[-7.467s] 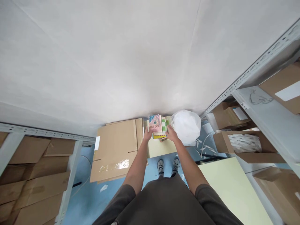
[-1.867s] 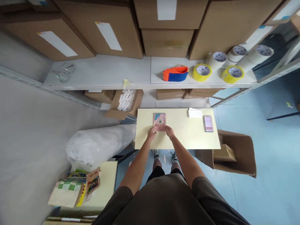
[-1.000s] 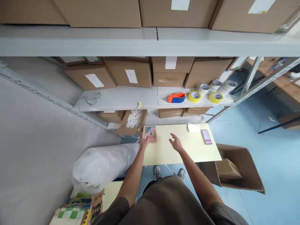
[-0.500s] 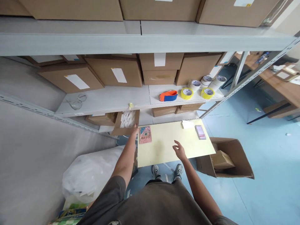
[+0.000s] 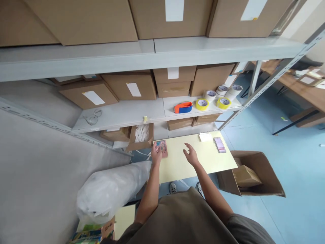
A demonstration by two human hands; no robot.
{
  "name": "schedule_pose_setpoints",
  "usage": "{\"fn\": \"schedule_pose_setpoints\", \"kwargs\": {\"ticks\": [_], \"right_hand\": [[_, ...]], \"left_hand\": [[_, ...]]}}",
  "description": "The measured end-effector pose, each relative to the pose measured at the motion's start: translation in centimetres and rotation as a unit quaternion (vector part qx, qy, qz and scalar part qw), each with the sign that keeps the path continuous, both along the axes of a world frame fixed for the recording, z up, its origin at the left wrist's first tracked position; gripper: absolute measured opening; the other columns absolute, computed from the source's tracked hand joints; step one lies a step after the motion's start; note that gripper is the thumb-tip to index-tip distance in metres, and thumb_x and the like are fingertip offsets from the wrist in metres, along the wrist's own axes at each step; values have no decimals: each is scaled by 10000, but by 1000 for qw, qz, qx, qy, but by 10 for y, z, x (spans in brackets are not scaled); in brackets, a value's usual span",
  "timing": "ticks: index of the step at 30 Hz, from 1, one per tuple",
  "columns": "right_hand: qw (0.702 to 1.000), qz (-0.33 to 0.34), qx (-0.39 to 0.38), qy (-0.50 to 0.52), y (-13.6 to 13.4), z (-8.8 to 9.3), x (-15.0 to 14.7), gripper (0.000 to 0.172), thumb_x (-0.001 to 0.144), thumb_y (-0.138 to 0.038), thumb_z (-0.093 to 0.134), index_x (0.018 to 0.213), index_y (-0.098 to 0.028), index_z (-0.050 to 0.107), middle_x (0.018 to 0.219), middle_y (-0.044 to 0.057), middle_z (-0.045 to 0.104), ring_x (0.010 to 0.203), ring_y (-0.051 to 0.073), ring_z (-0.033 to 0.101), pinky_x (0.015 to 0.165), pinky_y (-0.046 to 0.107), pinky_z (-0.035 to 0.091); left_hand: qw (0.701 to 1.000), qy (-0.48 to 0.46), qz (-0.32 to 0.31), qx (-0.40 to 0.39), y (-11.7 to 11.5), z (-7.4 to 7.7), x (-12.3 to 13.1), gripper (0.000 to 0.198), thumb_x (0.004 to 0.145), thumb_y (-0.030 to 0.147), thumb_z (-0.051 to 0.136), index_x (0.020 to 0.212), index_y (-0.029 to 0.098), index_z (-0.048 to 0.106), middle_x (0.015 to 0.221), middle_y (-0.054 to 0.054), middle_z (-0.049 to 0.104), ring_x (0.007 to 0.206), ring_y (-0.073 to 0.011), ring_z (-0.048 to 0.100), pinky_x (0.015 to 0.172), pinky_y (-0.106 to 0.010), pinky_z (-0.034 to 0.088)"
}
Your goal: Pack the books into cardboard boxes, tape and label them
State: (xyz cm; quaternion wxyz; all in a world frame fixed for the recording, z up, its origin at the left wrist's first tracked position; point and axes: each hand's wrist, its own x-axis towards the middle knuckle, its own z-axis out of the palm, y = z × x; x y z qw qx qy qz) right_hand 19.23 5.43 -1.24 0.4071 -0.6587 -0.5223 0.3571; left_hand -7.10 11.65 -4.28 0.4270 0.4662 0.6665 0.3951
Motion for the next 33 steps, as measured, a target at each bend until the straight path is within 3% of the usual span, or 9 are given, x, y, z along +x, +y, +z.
{"fn": "schedule_pose_setpoints", "kwargs": {"ticks": [4, 9, 17, 20, 23, 29, 33], "right_hand": [[998, -17, 55, -37, 6, 18, 10, 522, 942, -444, 616, 1440, -295, 659, 1533, 97, 629, 1418, 318, 582, 1189, 531, 480], [994, -43, 80, -52, 8, 29, 53, 526, 938, -425, 631, 1442, -281, 668, 1535, 94, 631, 1461, 315, 548, 1255, 519, 417], [991, -51, 113, -42, 45, 36, 133, 520, 939, -397, 634, 1446, -293, 678, 1530, 97, 635, 1455, 316, 552, 1241, 528, 435], [990, -9, 128, -56, 78, 40, 149, 550, 954, -377, 616, 1496, -286, 640, 1551, 94, 621, 1444, 312, 570, 1232, 530, 452], [980, 61, 161, -100, 127, 54, 153, 609, 974, -337, 582, 1575, -242, 560, 1597, 114, 577, 1471, 307, 550, 1227, 520, 462], [931, 193, 153, -271, 246, 118, 125, 687, 962, -204, 534, 1643, -155, 454, 1655, 156, 504, 1568, 284, 423, 1279, 457, 382], [867, 265, 103, -409, 289, 148, 99, 653, 970, -218, 578, 1609, -134, 474, 1610, 209, 545, 1526, 328, 468, 1278, 487, 321]], "left_hand": [[997, -5, -49, 67, -9, 24, 43, 694, 1005, 417, 642, 1655, 312, 423, 1663, -112, 497, 1529, -302, 480, 1206, -422, 463], [982, -6, -141, 124, 5, 54, 102, 657, 1031, 429, 588, 1655, 309, 423, 1678, -91, 482, 1575, -288, 412, 1259, -423, 396], [971, 25, -179, 154, 41, 62, 171, 668, 1009, 398, 604, 1647, 295, 434, 1703, -99, 443, 1591, -284, 388, 1297, -438, 338], [963, 82, -204, 158, 55, 67, 178, 690, 991, 356, 627, 1651, 299, 434, 1736, -83, 391, 1620, -282, 331, 1321, -449, 294], [953, 143, -225, 144, 62, 74, 175, 703, 978, 300, 618, 1656, 287, 432, 1760, -82, 344, 1628, -283, 316, 1316, -473, 307], [957, 188, -158, 155, 54, 88, 156, 685, 975, 247, 589, 1647, 265, 456, 1721, -99, 413, 1610, -266, 355, 1317, -464, 320], [960, 196, -125, 158, 41, 94, 135, 657, 967, 222, 578, 1618, 252, 499, 1693, -102, 458, 1578, -263, 413, 1313, -463, 331]]}}
